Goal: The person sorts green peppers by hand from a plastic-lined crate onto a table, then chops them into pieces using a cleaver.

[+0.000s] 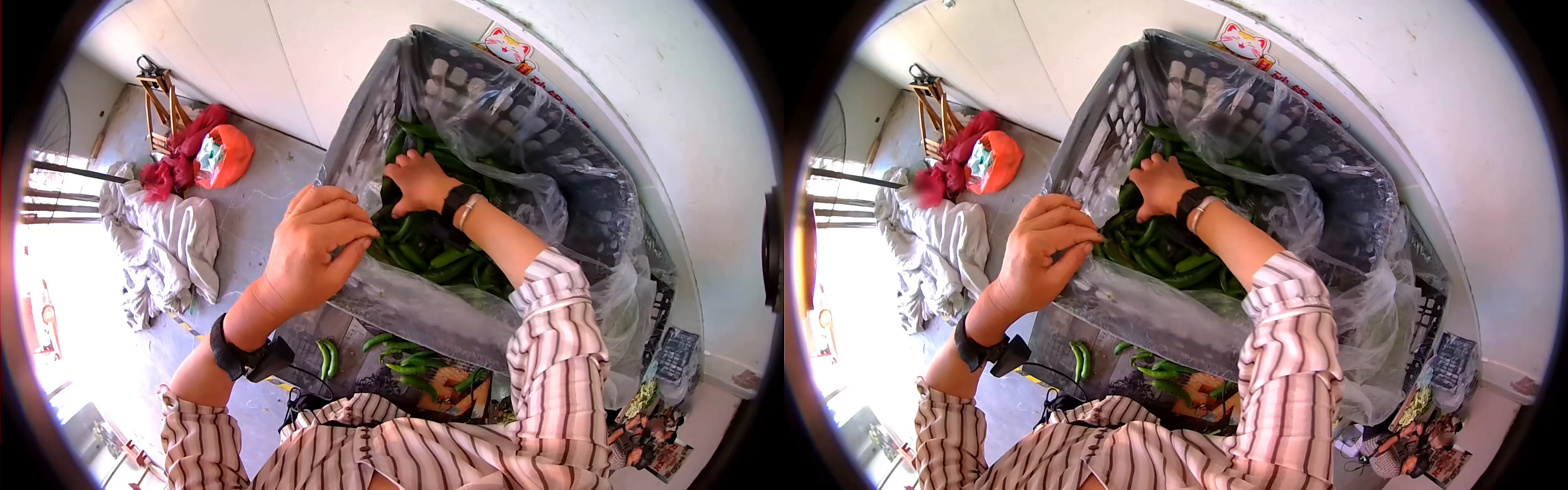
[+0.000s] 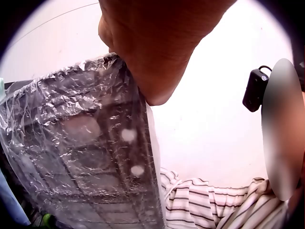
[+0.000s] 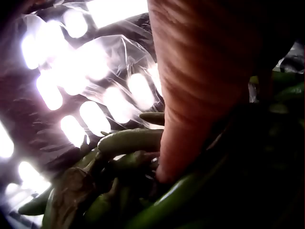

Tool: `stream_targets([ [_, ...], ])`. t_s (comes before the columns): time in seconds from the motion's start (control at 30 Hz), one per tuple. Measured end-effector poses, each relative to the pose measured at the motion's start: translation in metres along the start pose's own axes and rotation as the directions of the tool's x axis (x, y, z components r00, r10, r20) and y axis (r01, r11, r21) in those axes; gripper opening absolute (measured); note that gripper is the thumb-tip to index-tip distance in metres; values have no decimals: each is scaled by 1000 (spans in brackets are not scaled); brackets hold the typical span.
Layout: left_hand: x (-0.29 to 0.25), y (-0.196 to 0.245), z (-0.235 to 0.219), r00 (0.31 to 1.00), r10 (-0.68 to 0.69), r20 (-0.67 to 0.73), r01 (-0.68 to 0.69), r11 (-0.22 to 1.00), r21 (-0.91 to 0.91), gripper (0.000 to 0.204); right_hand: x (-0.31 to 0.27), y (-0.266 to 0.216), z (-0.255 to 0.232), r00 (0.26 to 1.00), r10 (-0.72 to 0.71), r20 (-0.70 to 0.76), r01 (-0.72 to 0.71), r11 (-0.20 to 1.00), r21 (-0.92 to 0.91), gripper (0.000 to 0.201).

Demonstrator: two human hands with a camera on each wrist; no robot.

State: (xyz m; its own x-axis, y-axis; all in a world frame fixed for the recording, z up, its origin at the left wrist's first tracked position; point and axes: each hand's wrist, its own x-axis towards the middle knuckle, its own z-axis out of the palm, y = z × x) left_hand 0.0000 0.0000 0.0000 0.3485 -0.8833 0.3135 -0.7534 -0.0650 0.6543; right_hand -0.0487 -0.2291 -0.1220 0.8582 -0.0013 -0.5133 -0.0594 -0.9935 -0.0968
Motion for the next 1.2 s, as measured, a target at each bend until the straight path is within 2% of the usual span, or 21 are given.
stream_targets([
  [0.07,1,2,0,1000,16,-10,-16,1000,-10,11,-9,2,13,990,-78,-119,82,996,31,57],
  [0.17,-2,3,4,1000,-4,-14,3,999,-51,11,-36,1,23,992,-107,-64,108,994,20,54],
  [0.2,-1,1,3,1000,1,-16,-2,999,-46,11,-34,0,23,987,-113,-113,118,992,38,55],
  [0.33,0,-1,3,1000,19,-24,-20,999,-26,11,-26,-3,28,988,-111,-106,112,994,3,47],
  [0.4,-1,-2,2,1000,17,-26,-17,999,-29,10,-29,-3,28,998,-65,4,65,995,-76,34],
  [0.43,-1,-3,2,999,20,-27,-20,1000,-23,10,-34,-3,29,998,-66,4,66,995,-77,34],
  [0.5,-1,-3,2,999,20,-37,-21,999,-28,10,-53,-4,34,989,-105,107,123,975,-183,23],
  [0.57,-1,-2,1,999,11,-31,-12,1000,-22,10,-71,-5,41,987,-126,99,143,971,-190,22],
  [0.63,-1,-3,0,1000,9,-17,-10,999,-30,13,-91,-3,38,985,-153,79,161,982,-99,23],
  [0.77,-1,-5,0,1000,14,2,-14,999,-39,16,-121,1,28,984,-177,28,178,983,-44,27],
  [0.8,-1,-4,-1,1000,16,0,-16,999,-38,16,-129,0,20,984,-157,88,164,983,-85,28],
  [0.83,0,-4,-1,1000,16,-3,-16,999,-40,16,-137,3,19,984,-158,88,165,982,-86,28],
  [0.9,-1,-3,-1,1000,13,-5,-13,998,-53,16,-156,11,19,986,-86,140,87,996,5,28],
  [0.93,0,-4,0,999,26,-29,-28,998,-60,13,-163,14,18,987,-68,145,53,993,103,34],
  [1.17,0,-3,1,999,22,-36,-24,998,-56,11,-173,14,-5,989,-91,114,52,950,308,48],
  [1.2,0,-3,1,999,23,-34,-25,998,-56,11,-167,18,-11,993,-106,47,82,926,369,48],
])
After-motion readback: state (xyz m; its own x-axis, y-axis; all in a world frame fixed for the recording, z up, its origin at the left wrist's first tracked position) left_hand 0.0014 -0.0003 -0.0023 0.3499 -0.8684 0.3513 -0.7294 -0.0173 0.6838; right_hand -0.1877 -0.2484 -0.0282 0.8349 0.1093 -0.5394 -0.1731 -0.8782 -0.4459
